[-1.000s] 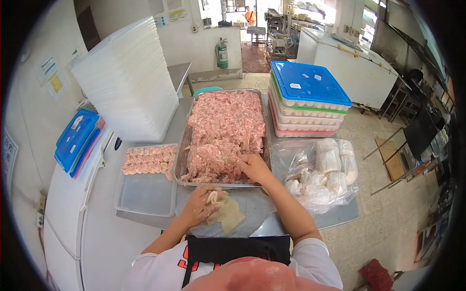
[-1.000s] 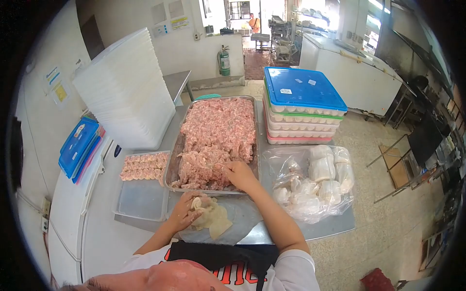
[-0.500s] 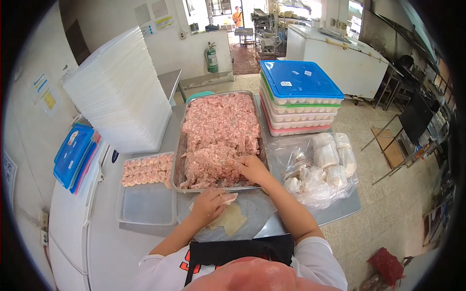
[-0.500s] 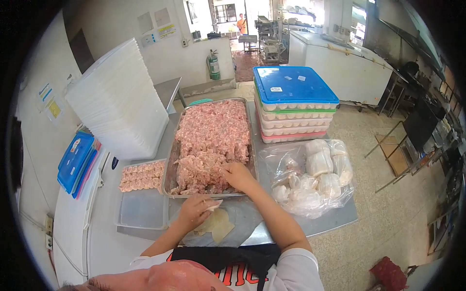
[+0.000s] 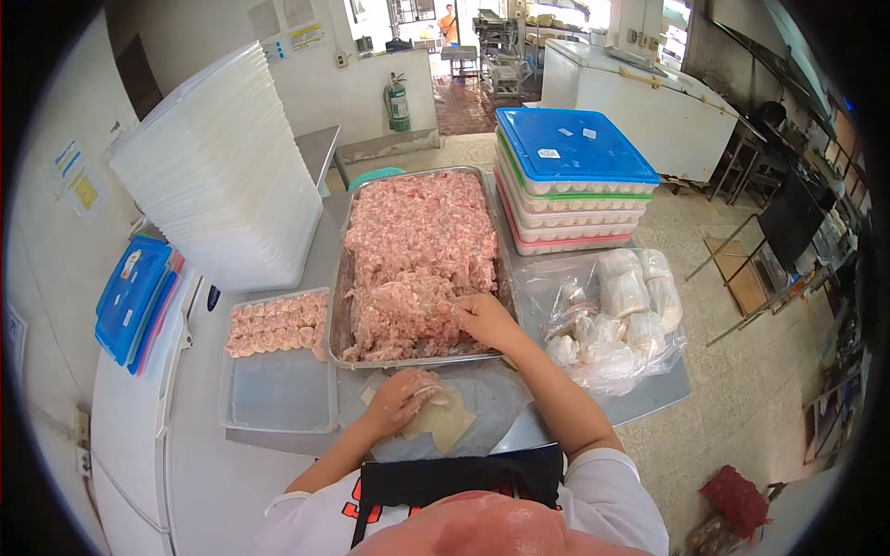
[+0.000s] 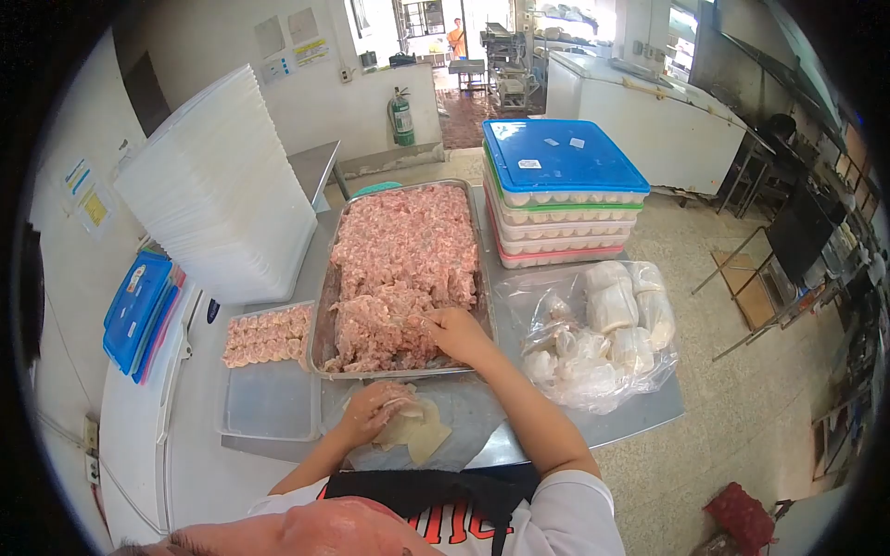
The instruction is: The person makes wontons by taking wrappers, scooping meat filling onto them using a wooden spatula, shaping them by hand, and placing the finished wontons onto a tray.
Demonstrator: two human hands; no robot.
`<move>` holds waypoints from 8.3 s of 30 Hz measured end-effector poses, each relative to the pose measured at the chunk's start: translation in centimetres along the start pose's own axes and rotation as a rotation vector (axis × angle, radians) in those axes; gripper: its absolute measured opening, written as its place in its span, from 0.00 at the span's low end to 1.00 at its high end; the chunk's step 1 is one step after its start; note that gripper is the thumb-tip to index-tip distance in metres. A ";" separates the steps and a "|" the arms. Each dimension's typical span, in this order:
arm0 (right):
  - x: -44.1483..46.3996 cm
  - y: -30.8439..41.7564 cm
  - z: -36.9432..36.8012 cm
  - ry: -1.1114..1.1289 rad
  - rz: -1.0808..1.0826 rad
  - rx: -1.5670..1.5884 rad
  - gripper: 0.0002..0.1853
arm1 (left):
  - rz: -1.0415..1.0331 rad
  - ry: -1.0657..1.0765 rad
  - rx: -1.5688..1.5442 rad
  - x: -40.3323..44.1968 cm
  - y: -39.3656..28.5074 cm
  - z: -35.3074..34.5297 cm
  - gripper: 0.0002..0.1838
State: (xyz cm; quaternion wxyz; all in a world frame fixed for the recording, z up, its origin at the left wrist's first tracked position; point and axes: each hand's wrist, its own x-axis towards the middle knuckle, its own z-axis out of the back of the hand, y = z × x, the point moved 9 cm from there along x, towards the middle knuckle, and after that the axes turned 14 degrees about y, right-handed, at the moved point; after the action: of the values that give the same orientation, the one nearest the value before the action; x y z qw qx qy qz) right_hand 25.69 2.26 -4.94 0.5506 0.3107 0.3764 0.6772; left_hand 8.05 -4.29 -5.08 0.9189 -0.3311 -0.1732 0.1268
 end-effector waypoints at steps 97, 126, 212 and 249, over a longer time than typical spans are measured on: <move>-0.1 0.2 -0.1 0.014 0.052 0.099 0.19 | 0.412 -0.640 -0.567 -2.2 12.6 9.3 0.16; 0.1 -0.2 -0.1 0.035 0.013 0.036 0.18 | 0.306 -0.718 -0.885 -2.3 13.5 8.8 0.14; -0.6 1.8 1.9 -0.199 0.094 -0.276 0.17 | 0.296 0.390 1.311 32.2 2.5 27.6 0.15; -0.3 0.9 1.4 -0.166 -0.013 -0.295 0.16 | 0.158 0.706 1.415 27.5 -1.2 22.3 0.16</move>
State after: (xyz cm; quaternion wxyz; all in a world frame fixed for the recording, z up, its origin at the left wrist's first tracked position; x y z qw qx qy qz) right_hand 26.47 2.09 -3.40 0.6240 0.2791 0.2282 0.6933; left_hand 24.23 16.98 18.27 0.9001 0.2993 0.2739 0.1590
